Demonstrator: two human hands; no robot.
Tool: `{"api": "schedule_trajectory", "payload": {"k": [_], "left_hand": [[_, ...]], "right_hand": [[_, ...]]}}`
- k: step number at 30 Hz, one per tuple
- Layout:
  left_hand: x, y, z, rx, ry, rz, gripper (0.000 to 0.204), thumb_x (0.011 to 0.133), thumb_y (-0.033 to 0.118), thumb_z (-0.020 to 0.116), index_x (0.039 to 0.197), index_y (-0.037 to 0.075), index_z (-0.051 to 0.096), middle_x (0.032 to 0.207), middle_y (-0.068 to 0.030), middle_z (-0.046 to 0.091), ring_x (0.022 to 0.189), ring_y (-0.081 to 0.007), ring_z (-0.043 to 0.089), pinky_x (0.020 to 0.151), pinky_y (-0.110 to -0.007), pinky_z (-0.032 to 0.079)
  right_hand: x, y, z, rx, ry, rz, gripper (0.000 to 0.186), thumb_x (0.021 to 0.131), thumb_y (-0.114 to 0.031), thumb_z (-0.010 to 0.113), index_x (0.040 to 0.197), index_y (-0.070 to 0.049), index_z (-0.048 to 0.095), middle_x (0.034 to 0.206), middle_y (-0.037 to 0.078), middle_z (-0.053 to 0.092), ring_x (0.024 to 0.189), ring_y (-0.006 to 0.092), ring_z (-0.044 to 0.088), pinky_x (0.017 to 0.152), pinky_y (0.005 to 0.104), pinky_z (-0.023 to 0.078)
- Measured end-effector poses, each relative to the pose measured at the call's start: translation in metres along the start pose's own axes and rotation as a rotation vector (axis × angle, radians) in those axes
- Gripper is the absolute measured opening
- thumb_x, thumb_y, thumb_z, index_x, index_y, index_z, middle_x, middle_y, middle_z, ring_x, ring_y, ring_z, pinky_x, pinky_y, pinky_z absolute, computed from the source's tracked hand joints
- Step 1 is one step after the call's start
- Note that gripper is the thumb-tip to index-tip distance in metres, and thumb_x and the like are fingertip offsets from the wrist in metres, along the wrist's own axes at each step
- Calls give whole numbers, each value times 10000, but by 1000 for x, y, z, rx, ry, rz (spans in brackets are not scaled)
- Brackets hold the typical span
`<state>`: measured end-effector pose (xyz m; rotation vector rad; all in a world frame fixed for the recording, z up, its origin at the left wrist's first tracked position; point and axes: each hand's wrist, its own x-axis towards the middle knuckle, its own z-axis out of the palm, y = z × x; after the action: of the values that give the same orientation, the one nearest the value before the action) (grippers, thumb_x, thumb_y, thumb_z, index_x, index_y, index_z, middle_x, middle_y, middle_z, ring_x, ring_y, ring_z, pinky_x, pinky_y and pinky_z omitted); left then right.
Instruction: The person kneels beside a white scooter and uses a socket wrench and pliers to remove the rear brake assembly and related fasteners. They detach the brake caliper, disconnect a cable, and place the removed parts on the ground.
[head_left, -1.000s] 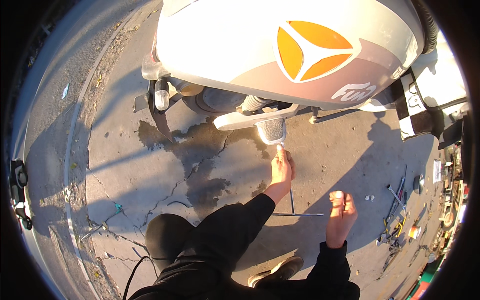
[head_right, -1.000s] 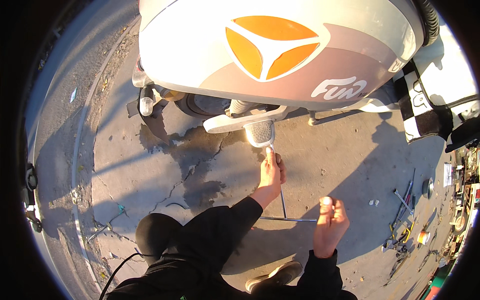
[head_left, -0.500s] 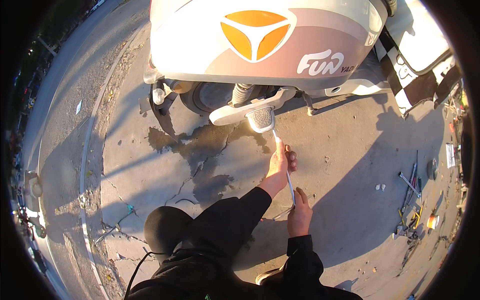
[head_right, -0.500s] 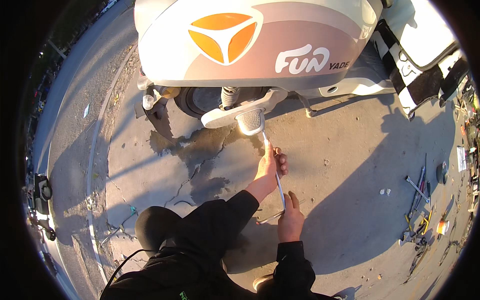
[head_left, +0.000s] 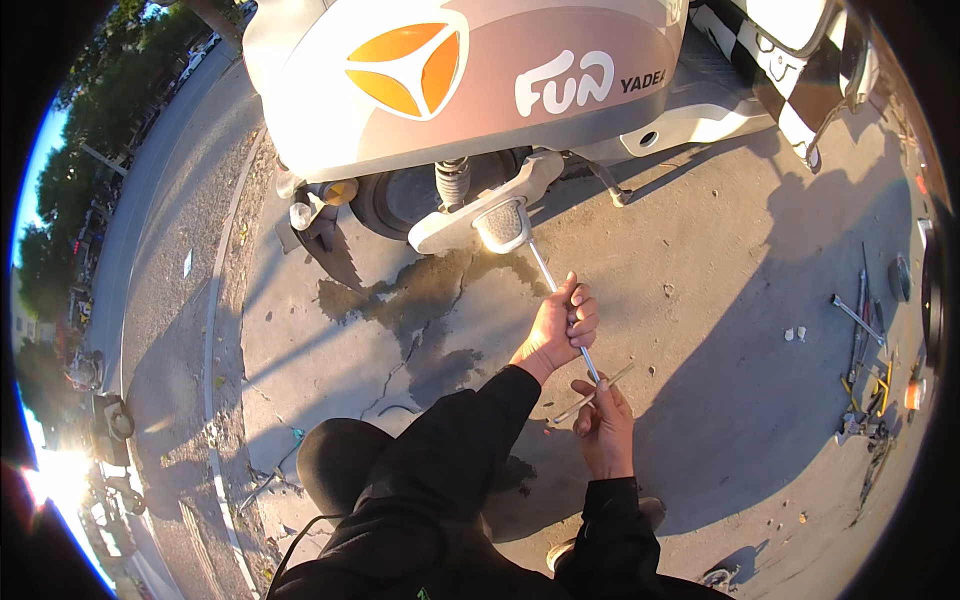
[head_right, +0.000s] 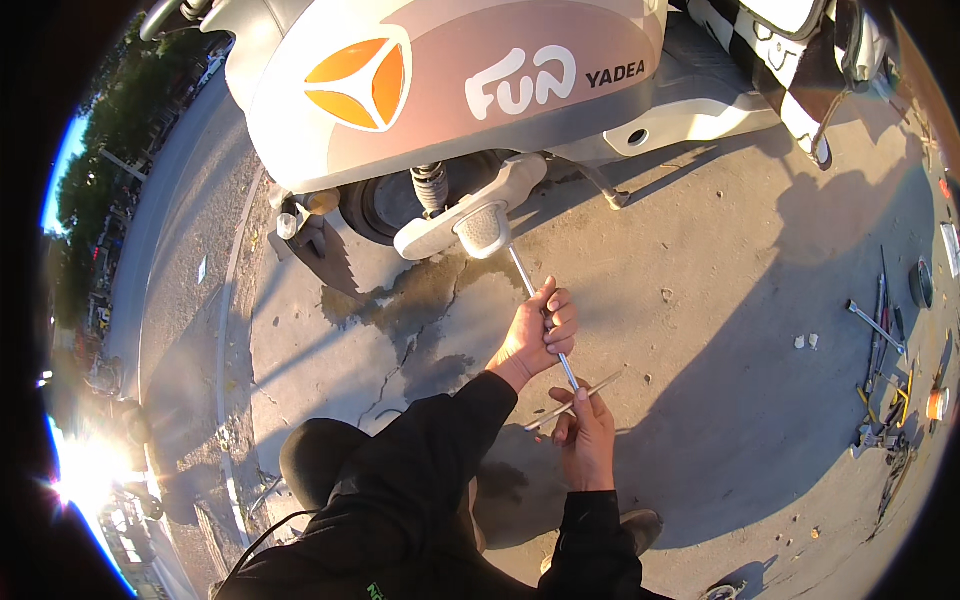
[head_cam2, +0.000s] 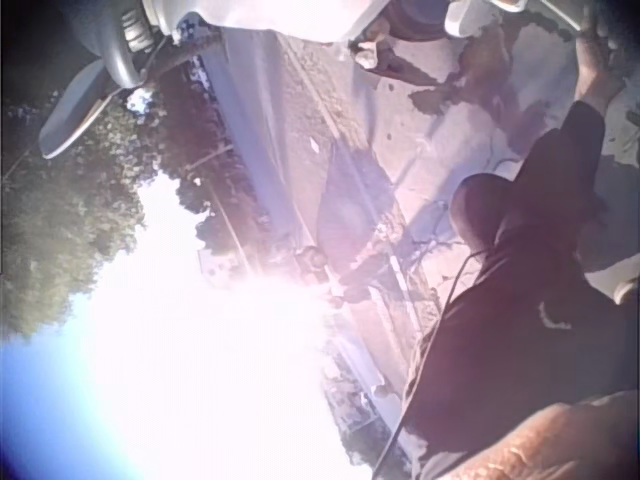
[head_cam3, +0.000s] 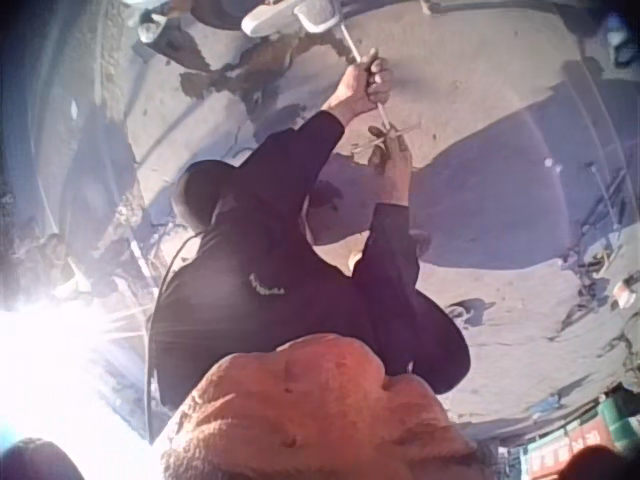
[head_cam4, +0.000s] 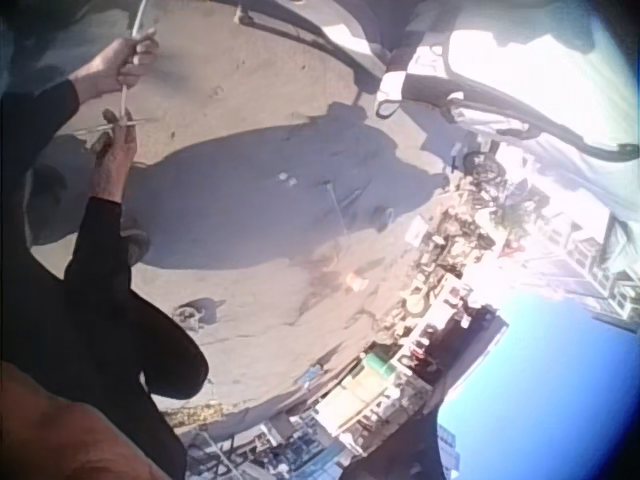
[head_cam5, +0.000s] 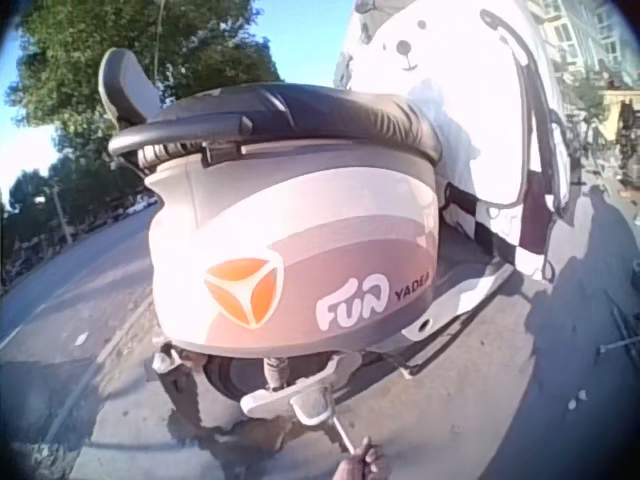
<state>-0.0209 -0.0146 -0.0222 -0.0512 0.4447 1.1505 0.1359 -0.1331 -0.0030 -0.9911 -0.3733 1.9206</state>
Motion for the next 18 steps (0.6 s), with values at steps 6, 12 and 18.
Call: {"api": "schedule_trajectory", "payload": {"k": [6, 12, 18], "left_hand": [[12, 1, 12, 32, 218, 143, 364, 1023, 418, 525, 785, 151, 456, 590, 63, 311, 454, -72, 276, 410, -237, 225], [17, 3, 15, -6, 128, 103, 378, 1003, 451, 551, 799, 146, 461, 604, 56, 348, 445, -57, 298, 405, -211, 242], [16, 7, 9, -11, 18, 48, 390, 1002, 461, 546, 792, 141, 474, 588, 62, 339, 400, -54, 266, 369, -207, 208]], "right_hand": [[-19, 24, 31, -1555, -76, -822, 602, 801, 62, 554, 1391, -53, 522, 1282, 185, 620, 652, 244, 621, 609, 295, 502], [5, 17, -1, -399, 197, -119, 544, 907, -39, 399, 1444, 43, 426, 1227, 190, 646, 617, 126, 549, 607, 282, 500], [17, -23, -27, 599, 46, 182, 392, 1005, -205, 433, 1258, 65, 560, 1225, 192, 634, 613, 128, 521, 604, 266, 498]]}}
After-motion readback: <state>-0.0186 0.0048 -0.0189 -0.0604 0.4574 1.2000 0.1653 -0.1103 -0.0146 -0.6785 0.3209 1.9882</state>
